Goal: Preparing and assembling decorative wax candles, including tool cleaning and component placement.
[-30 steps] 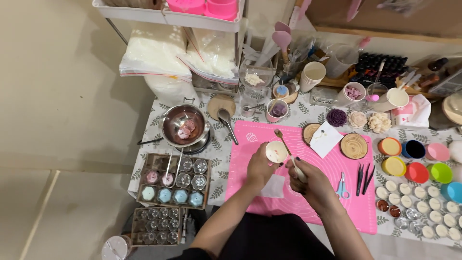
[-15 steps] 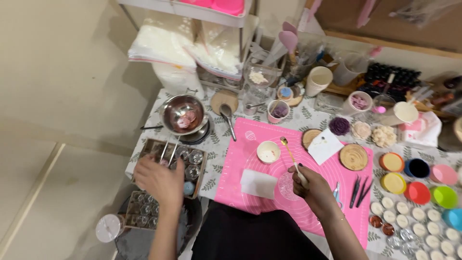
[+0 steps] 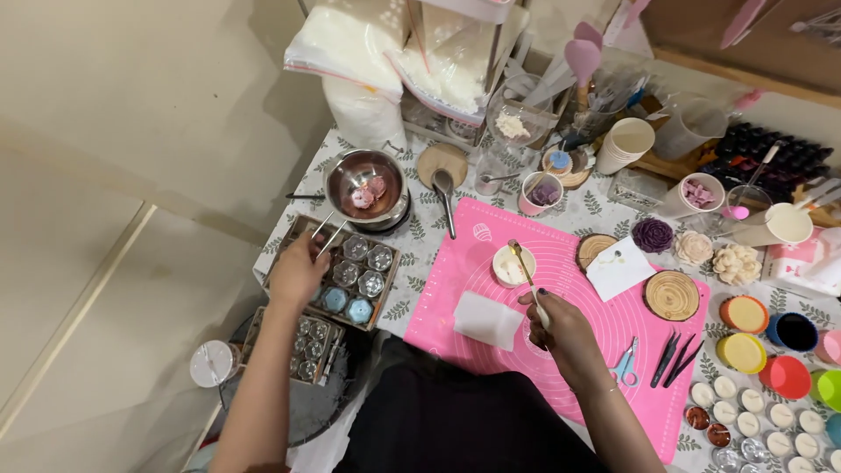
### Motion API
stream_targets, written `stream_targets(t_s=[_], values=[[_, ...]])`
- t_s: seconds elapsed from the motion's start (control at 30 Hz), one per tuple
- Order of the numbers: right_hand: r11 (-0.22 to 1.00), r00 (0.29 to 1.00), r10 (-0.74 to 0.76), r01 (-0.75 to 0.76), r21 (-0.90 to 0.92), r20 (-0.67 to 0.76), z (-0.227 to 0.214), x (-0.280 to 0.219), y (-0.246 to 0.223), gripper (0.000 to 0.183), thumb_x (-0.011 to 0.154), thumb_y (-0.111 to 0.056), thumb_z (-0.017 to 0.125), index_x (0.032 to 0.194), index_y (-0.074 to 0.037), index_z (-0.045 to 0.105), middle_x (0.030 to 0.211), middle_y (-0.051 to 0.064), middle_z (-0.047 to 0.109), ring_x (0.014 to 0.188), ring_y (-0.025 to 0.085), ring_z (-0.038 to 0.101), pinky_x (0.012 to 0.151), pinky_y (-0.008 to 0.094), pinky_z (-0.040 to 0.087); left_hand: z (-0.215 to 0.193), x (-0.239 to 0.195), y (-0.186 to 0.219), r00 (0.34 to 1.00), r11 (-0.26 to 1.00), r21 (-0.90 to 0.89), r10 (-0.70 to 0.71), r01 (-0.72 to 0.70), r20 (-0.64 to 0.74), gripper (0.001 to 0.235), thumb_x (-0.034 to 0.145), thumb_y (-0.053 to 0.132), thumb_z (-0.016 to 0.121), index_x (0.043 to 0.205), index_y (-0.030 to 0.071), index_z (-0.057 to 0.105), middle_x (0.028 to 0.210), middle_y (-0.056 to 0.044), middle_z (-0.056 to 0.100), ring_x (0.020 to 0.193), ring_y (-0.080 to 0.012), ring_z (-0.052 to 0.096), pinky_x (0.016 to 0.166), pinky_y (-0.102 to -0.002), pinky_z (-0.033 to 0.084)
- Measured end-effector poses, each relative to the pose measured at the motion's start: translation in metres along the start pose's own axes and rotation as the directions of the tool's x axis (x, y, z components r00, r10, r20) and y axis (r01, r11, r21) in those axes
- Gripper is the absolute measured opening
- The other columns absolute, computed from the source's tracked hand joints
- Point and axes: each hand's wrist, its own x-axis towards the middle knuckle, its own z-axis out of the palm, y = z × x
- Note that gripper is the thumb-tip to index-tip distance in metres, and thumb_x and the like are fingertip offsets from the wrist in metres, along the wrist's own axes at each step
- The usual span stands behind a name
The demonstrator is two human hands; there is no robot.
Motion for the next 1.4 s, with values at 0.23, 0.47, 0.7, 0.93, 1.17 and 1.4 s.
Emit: stream_targets(t_s=[0.23, 0.47, 0.7, 0.93, 1.17, 1.4], values=[[0.998, 1.0, 0.006, -0.006, -0.064, 0.004, 0.007, 0.006, 0.02, 0.034, 0.102, -0.025, 0.05, 0.106, 0.003, 0.067, 0.072, 0.0, 0.044, 0.058, 0.011, 0.037, 0.054, 0.029, 0.035, -0.015, 0.038, -0.02, 0.979, 0.979, -0.006, 0.205, -0.205, 0.01, 0.047, 0.083, 0.019, 0.077, 0.128, 0.012, 0.066, 0.098, -0.014, 0.074, 0.093, -0.0334, 0.071, 0.083, -0.044, 0.054], [0.999, 0.999, -0.034, 0.033, 0.028, 0.009, 0.047, 0.024, 0.046, 0.034, 0.104, -0.026, 0.049, 0.109, 0.004, 0.064, 0.075, 0.004, 0.051, 0.06, 0.015, 0.047, 0.057, 0.032, 0.045, -0.037, 0.065, -0.014, 0.969, 0.987, -0.054, 0.16, -0.153, 0.187, 0.047, 0.085, 0.016, 0.074, 0.132, 0.015, 0.066, 0.096, -0.015, 0.074, 0.085, -0.0328, 0.072, 0.083, -0.043, 0.055], [0.977, 0.969, -0.207, 0.212, -0.029, 0.137, 0.113, 0.159, 0.099, 0.029, 0.105, -0.019, 0.052, 0.117, 0.004, 0.065, 0.109, 0.015, 0.071, 0.089, 0.017, 0.066, 0.08, 0.032, 0.055, -0.042, 0.083, -0.026, 0.956, 0.973, -0.032, 0.231, -0.229, 0.18, 0.058, 0.081, 0.016, 0.078, 0.137, 0.013, 0.063, 0.103, -0.014, 0.075, 0.096, -0.0318, 0.072, 0.09, -0.041, 0.054], [0.977, 0.978, -0.19, 0.197, -0.075, 0.089, 0.167, 0.234, 0.095, 0.029, 0.104, -0.021, 0.044, 0.125, -0.005, 0.057, 0.133, 0.004, 0.065, 0.078, 0.017, 0.06, 0.068, 0.032, 0.053, -0.048, 0.035, -0.068, 0.981, 0.973, 0.134, 0.181, -0.188, 0.063, 0.088, 0.072, 0.02, 0.083, 0.15, 0.007, 0.043, 0.139, -0.023, 0.056, 0.129, -0.0415, 0.051, 0.111, -0.048, 0.039], [0.975, 0.972, -0.191, 0.172, 0.143, 0.135, 0.167, 0.272, 0.127, 0.025, 0.105, -0.022, 0.045, 0.121, -0.005, 0.055, 0.13, 0.006, 0.064, 0.077, 0.018, 0.064, 0.065, 0.032, 0.052, -0.029, -0.019, -0.142, 0.953, 0.97, 0.228, -0.005, 0.078, -0.304, 0.086, 0.074, 0.028, 0.084, 0.144, -0.006, 0.047, 0.128, -0.029, 0.058, 0.117, -0.045, 0.054, 0.103, -0.053, 0.042], [0.963, 0.965, -0.237, 0.218, 0.159, 0.11, 0.17, 0.27, 0.131, 0.017, 0.106, -0.02, 0.045, 0.111, -0.005, 0.053, 0.133, 0.006, 0.068, 0.081, 0.018, 0.064, 0.073, 0.033, 0.053, -0.02, -0.02, -0.077, 0.981, 0.985, -0.007, 0.173, -0.174, -0.088, 0.046, 0.081, 0.019, 0.077, 0.124, 0.009, 0.068, 0.121, -0.015, 0.069, 0.114, -0.0379, 0.058, 0.103, -0.046, 0.045]])
